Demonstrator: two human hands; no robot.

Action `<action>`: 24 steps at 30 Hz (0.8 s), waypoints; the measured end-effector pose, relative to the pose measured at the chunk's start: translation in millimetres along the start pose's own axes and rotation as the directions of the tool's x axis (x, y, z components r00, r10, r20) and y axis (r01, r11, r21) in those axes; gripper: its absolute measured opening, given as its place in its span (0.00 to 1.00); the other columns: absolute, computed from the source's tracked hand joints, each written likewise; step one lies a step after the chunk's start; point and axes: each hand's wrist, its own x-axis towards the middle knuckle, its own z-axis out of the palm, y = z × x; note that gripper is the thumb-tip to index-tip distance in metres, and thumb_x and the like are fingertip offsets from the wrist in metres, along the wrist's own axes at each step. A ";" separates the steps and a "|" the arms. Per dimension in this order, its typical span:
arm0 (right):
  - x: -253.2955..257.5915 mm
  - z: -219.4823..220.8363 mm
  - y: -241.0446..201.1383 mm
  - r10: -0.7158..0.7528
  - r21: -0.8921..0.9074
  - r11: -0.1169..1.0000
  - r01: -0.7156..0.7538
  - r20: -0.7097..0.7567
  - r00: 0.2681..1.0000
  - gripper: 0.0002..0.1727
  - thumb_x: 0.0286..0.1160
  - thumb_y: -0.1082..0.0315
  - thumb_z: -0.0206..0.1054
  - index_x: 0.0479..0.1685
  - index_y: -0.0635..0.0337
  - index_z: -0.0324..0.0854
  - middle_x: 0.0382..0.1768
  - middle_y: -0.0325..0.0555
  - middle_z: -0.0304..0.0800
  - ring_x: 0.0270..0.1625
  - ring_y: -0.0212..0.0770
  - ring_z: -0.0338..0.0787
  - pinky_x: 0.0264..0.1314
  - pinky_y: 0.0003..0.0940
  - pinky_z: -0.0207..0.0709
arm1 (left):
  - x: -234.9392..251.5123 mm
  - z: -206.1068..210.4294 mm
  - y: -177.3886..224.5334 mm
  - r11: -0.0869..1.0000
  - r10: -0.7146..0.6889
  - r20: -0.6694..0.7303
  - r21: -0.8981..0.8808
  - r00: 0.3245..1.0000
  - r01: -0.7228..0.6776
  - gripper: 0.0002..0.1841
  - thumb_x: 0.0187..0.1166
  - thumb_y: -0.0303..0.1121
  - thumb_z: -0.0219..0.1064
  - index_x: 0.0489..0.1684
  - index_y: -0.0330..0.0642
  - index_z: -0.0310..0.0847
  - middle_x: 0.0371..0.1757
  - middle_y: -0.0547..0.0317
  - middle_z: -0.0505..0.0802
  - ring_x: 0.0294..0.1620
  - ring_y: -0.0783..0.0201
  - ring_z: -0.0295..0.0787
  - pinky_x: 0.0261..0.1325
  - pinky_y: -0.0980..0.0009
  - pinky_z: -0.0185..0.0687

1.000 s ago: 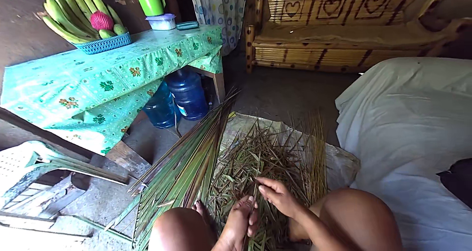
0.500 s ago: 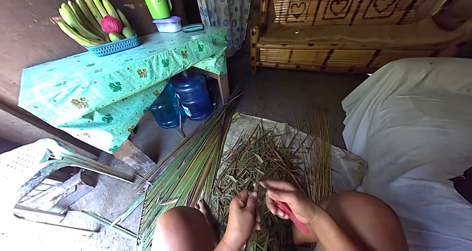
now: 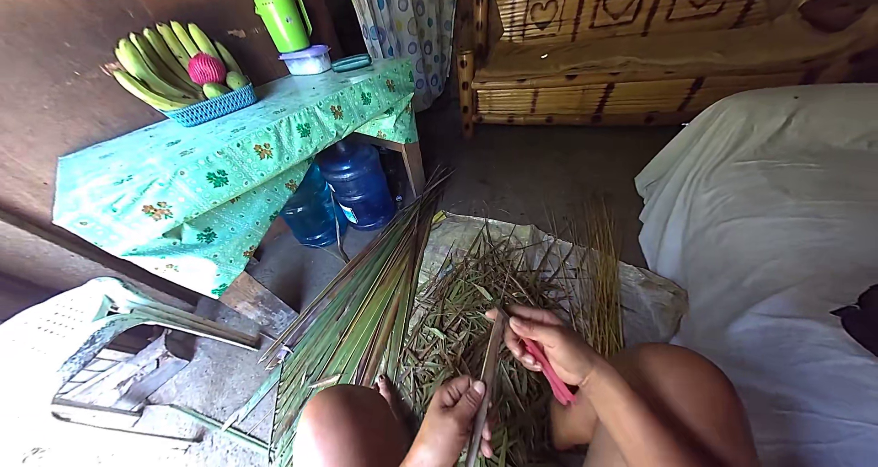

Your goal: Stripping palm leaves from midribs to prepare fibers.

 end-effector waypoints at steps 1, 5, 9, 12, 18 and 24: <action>-1.5 1.4 1.4 -0.014 -0.051 0.999 0.015 0.004 1.000 0.20 0.84 0.62 0.51 0.65 0.60 0.81 0.22 0.31 0.82 0.17 0.22 0.74 0.17 0.16 0.67 | -1.4 -0.2 -2.6 0.999 -0.006 -0.016 -0.038 1.000 0.005 0.16 0.92 0.32 0.46 0.34 0.42 0.78 0.19 0.63 0.87 0.16 0.73 0.84 0.22 0.79 0.83; -9.9 22.8 22.4 -0.095 -0.410 0.901 0.141 0.131 0.987 0.16 0.82 0.64 0.56 0.49 0.65 0.86 0.21 0.29 0.80 0.21 0.20 0.74 0.25 0.18 0.67 | 1.1 2.7 -3.1 0.996 -0.001 -0.158 -0.092 0.987 -0.014 0.15 0.93 0.31 0.45 0.35 0.42 0.75 0.15 0.69 0.78 0.12 0.78 0.73 0.17 0.84 0.72; -8.3 23.3 37.9 -0.292 -0.681 0.643 0.350 0.205 0.934 0.17 0.84 0.63 0.60 0.52 0.66 0.91 0.36 0.47 0.94 0.38 0.30 0.89 0.46 0.28 0.82 | 1.1 2.5 -4.9 0.992 -0.027 -0.191 -0.127 0.981 0.003 0.16 0.94 0.31 0.44 0.37 0.42 0.75 0.13 0.71 0.74 0.09 0.81 0.66 0.13 0.86 0.64; -1.7 14.5 42.8 -0.382 -0.776 0.526 0.349 0.151 0.912 0.20 0.85 0.62 0.58 0.58 0.65 0.90 0.49 0.52 0.96 0.52 0.38 0.94 0.61 0.35 0.85 | 0.8 3.7 -3.3 0.992 -0.042 -0.177 -0.128 0.983 0.019 0.16 0.94 0.32 0.44 0.35 0.43 0.74 0.12 0.72 0.72 0.08 0.81 0.65 0.13 0.86 0.63; 17.0 -5.2 25.5 -0.388 -0.689 0.706 0.160 -0.188 0.902 0.22 0.85 0.69 0.54 0.72 0.68 0.81 0.40 0.44 0.91 0.35 0.26 0.83 0.45 0.23 0.79 | -1.8 6.5 -10.1 0.994 -0.060 -0.120 -0.101 0.991 0.048 0.16 0.93 0.31 0.45 0.32 0.45 0.75 0.12 0.72 0.73 0.08 0.81 0.65 0.13 0.86 0.62; 19.0 -19.7 6.8 -0.295 -0.468 0.880 0.081 -0.405 0.866 0.21 0.89 0.69 0.52 0.73 0.68 0.78 0.24 0.34 0.80 0.19 0.24 0.74 0.21 0.18 0.67 | -0.7 2.2 -11.0 0.995 -0.047 -0.153 -0.095 0.987 0.033 0.15 0.94 0.30 0.45 0.36 0.41 0.75 0.12 0.69 0.76 0.09 0.79 0.70 0.15 0.85 0.68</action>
